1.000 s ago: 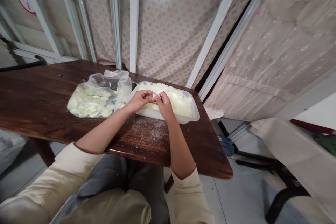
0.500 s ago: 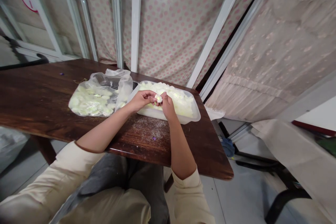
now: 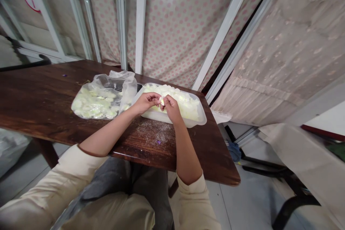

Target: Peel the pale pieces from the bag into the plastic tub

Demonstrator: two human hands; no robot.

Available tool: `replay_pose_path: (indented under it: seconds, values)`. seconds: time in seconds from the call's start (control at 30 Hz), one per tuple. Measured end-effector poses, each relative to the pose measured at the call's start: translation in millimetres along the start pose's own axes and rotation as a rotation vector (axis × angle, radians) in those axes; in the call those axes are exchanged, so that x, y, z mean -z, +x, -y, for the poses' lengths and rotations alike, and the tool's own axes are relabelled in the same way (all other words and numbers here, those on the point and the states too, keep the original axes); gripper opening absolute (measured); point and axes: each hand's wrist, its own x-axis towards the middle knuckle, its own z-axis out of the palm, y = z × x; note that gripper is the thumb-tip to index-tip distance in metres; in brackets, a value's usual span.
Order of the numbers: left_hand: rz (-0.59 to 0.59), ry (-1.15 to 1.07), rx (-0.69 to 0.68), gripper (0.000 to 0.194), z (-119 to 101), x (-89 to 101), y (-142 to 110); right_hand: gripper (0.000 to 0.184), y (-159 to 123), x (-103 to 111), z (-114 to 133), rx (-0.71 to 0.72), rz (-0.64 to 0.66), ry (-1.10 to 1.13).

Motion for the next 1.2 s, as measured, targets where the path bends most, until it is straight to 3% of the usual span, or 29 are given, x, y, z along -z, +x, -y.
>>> replay_pose_path:
  seconds: [0.2, 0.43, 0.63, 0.83, 1.07, 1.2]
  values:
    - [-0.014, 0.016, 0.021, 0.029, -1.8, -0.2, -0.8, 0.034, -0.3, -2.1, -3.6, -0.024, -0.054, -0.015]
    - [-0.072, -0.001, 0.046, 0.031, -6.5, -3.7, -1.3, 0.030, 3.5, 1.1, -9.9, 0.033, -0.203, -0.137]
    - [0.039, 0.046, 0.041, 0.031, -2.1, -0.3, -0.1, 0.034, 2.2, 0.6, -5.4, 0.024, -0.162, -0.234]
    - [0.107, 0.050, 0.059, 0.022, -4.6, -0.6, -2.2, 0.042, 1.6, -2.4, -6.3, -0.066, -0.259, -0.215]
    - [0.063, -0.038, 0.149, 0.020, -7.4, -5.0, -4.3, 0.041, 4.6, 0.7, -13.7, -0.175, -0.347, 0.066]
    - [-0.030, -0.038, 0.172, 0.015, -8.9, -5.8, -3.7, 0.040, 5.2, 3.0, -15.1, -0.124, -0.504, -0.043]
